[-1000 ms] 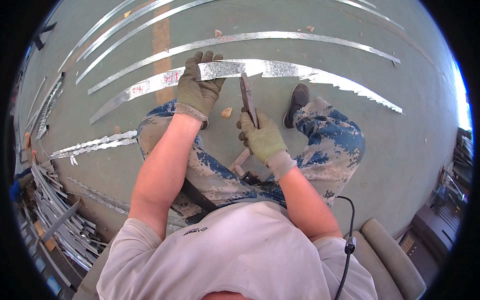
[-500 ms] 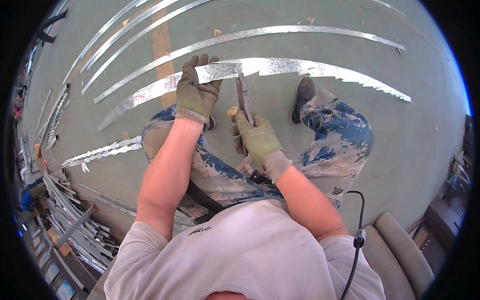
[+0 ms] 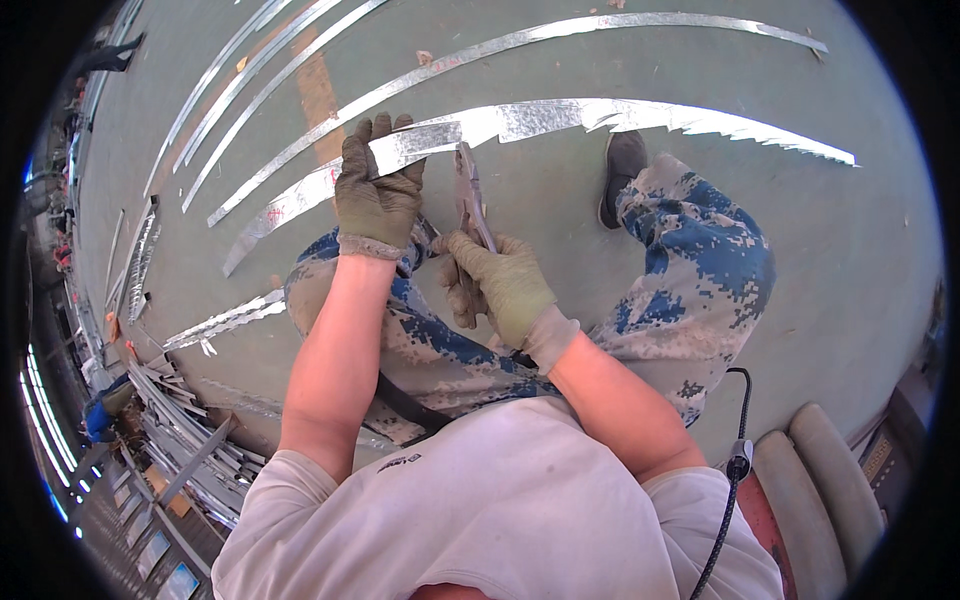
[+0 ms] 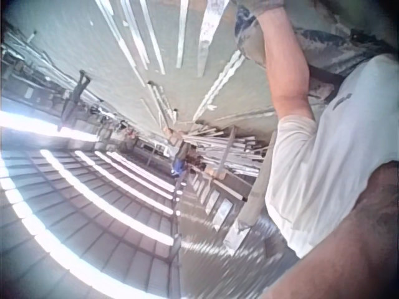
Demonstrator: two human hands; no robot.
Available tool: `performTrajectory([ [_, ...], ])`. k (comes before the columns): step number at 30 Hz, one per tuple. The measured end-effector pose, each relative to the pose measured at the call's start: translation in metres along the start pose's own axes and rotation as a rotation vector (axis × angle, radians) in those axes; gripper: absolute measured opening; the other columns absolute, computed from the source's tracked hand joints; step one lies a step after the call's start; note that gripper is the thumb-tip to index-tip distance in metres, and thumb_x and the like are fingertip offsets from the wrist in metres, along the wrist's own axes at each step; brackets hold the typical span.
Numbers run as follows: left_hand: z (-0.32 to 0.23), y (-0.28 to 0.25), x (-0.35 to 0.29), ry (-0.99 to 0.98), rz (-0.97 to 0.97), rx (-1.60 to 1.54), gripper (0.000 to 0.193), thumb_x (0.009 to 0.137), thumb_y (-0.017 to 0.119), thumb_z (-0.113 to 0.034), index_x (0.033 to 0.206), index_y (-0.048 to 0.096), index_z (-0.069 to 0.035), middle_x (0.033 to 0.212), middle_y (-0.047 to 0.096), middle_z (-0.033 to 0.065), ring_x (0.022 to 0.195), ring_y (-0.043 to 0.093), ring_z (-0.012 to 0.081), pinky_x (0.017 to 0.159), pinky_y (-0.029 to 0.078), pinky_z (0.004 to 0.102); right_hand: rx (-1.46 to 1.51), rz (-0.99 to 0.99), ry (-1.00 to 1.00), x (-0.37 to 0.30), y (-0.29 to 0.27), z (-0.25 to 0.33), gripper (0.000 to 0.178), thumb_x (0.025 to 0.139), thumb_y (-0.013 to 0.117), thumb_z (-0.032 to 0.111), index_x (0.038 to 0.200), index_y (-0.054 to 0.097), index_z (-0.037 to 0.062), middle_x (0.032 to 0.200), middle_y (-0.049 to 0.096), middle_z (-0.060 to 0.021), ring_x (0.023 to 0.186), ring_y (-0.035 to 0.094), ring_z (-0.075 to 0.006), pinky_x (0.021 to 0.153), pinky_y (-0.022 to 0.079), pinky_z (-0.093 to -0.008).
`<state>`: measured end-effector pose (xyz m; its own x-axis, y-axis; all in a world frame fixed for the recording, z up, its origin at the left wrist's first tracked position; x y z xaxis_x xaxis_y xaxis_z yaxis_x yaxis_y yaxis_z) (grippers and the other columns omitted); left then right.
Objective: The person sits on the floor and uses tin snips to cut a long metal strip into shorter pieces. They repeatedly position the snips, cut, and set the pieces aside on the floor.
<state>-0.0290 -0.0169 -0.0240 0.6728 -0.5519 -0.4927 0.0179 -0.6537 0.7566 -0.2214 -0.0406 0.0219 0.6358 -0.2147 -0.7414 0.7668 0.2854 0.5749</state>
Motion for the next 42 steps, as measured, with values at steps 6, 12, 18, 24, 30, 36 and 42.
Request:
performTrajectory([
  [6,0.003,0.001,0.001,0.003,-0.027,0.055,0.034,0.109,0.051,-0.027,0.133,0.053,-0.003,0.136,0.061,0.0167,0.13,0.058,0.0407,0.105,0.055,0.0621,0.336,0.374,0.099,0.009,-0.026,0.003,0.034,0.108,0.055,0.032,0.119,0.064,0.0004,0.084,0.068,-0.0055,0.057,0.06,-0.0148,0.042,0.046,-0.0316],
  [12,0.005,0.001,0.004,0.017,-0.011,0.108,0.034,0.11,0.05,-0.029,0.135,0.055,-0.006,0.137,0.062,0.0132,0.13,0.059,0.0372,0.102,0.058,0.0596,0.537,0.608,0.219,0.019,-0.043,0.002,0.034,0.108,0.052,0.034,0.121,0.062,0.0041,0.079,0.062,-0.0028,0.056,0.057,-0.0141,0.042,0.041,-0.03],
  [18,0.005,0.003,0.003,0.018,-0.017,0.089,0.031,0.109,0.051,-0.028,0.13,0.06,-0.007,0.133,0.066,0.0103,0.13,0.06,0.0343,0.098,0.061,0.0563,0.691,0.742,0.276,0.02,-0.044,-0.007,0.036,0.107,0.055,0.036,0.122,0.061,0.0037,0.079,0.063,-0.0036,0.049,0.054,-0.0152,0.04,0.039,-0.0305],
  [24,0.006,0.011,0.007,-0.029,0.079,-0.047,0.032,0.108,0.054,-0.027,0.131,0.057,-0.004,0.13,0.066,0.0134,0.128,0.06,0.0372,0.102,0.058,0.059,0.36,0.561,0.121,0.006,-0.034,0.016,0.041,0.107,0.054,0.037,0.128,0.061,0.0023,0.081,0.064,-0.0036,0.052,0.055,-0.0145,0.041,0.041,-0.0301],
  [30,0.008,0.008,0.008,-0.079,0.1,-0.154,0.032,0.105,0.059,-0.025,0.13,0.057,-0.004,0.13,0.065,0.0143,0.123,0.063,0.0383,0.104,0.055,0.0617,0.286,0.506,0.113,-0.009,-0.025,0.026,0.039,0.111,0.048,0.033,0.131,0.061,0.0017,0.086,0.063,-0.0003,0.053,0.045,-0.0081,0.042,0.035,-0.0258],
  [36,-0.01,0.009,-0.001,-0.112,0.049,-0.197,0.045,0.098,0.069,-0.033,0.133,0.055,-0.007,0.131,0.064,0.0155,0.119,0.064,0.0353,0.104,0.055,0.0611,0.276,0.584,0.059,-0.026,-0.041,0.052,0.04,0.111,0.046,0.028,0.137,0.057,-0.0005,0.085,0.059,-0.0008,0.054,0.045,-0.0078,0.042,0.032,-0.0231],
  [42,-0.023,0.006,0.008,-0.098,-0.021,-0.353,0.038,0.099,0.069,-0.031,0.125,0.058,-0.006,0.131,0.064,0.0154,0.119,0.065,0.0327,0.101,0.058,0.0597,0.284,0.653,0.01,-0.045,-0.067,0.095,0.041,0.112,0.043,0.024,0.136,0.053,-0.0066,0.084,0.06,-0.0055,0.051,0.047,-0.008,0.036,0.032,-0.0211],
])
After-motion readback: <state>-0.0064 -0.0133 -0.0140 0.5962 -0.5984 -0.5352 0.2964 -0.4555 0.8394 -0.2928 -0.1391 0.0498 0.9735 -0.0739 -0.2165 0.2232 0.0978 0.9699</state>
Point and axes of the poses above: each hand's wrist, its own x-axis towards the middle knuckle, its own y-axis out of the palm, z = x × y, the point moved 1 cm from there along x, towards the middle knuckle
